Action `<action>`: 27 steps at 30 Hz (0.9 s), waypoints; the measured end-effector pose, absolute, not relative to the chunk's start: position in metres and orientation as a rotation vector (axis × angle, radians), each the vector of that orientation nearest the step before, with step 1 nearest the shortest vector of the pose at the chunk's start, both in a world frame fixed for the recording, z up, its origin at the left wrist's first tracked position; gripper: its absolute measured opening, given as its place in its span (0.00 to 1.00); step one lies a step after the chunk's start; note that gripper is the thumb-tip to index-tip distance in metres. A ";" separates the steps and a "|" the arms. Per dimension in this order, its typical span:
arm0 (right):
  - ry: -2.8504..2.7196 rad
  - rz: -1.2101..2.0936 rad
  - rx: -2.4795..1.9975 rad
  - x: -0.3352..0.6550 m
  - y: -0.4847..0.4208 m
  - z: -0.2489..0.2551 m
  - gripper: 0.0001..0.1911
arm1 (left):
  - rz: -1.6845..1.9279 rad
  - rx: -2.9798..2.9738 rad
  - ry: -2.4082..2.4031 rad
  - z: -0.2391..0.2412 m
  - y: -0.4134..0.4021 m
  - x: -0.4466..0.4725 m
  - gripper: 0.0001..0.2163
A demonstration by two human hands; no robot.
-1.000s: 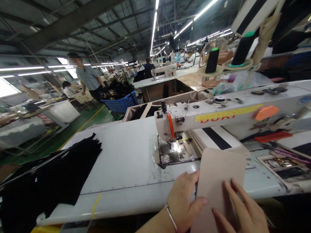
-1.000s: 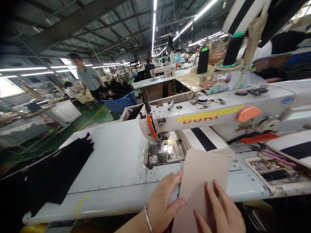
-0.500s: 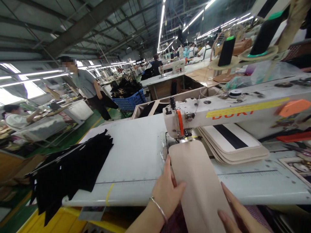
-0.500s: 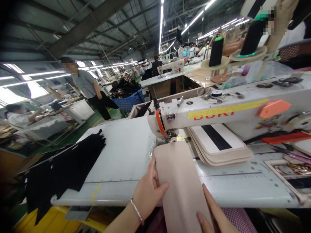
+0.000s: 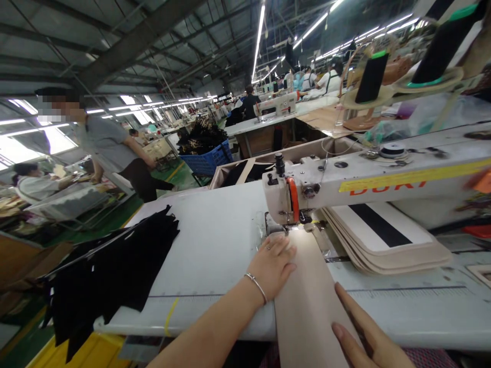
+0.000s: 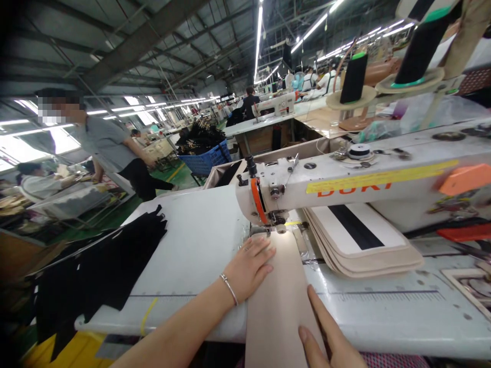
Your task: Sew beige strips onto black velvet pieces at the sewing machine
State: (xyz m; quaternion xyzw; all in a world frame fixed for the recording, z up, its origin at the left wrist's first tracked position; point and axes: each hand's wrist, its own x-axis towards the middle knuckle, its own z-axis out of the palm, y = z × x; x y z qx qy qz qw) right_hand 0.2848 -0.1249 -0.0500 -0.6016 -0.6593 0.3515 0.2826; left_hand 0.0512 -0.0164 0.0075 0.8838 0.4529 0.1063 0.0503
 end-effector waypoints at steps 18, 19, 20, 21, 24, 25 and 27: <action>-1.647 1.024 -1.629 0.281 -0.106 -0.045 0.41 | 0.421 2.668 1.415 -0.001 -0.005 0.052 0.19; -1.649 1.018 -1.633 0.281 -0.106 -0.045 0.41 | 0.425 2.667 1.413 -0.002 -0.005 0.052 0.19; -1.651 1.014 -1.636 0.282 -0.106 -0.046 0.41 | 0.427 2.666 1.412 -0.002 -0.005 0.052 0.19; -1.655 1.007 -1.640 0.281 -0.107 -0.046 0.40 | 0.430 2.665 1.411 -0.003 -0.005 0.052 0.19; -1.672 0.962 -1.648 0.279 -0.106 -0.047 0.39 | 0.436 2.663 1.411 -0.004 -0.005 0.052 0.18; -1.683 0.937 -1.654 0.279 -0.106 -0.048 0.39 | 0.437 2.661 1.412 -0.004 -0.004 0.052 0.18; -1.715 0.874 -1.669 0.279 -0.105 -0.049 0.38 | 0.440 2.658 1.413 -0.004 -0.003 0.051 0.18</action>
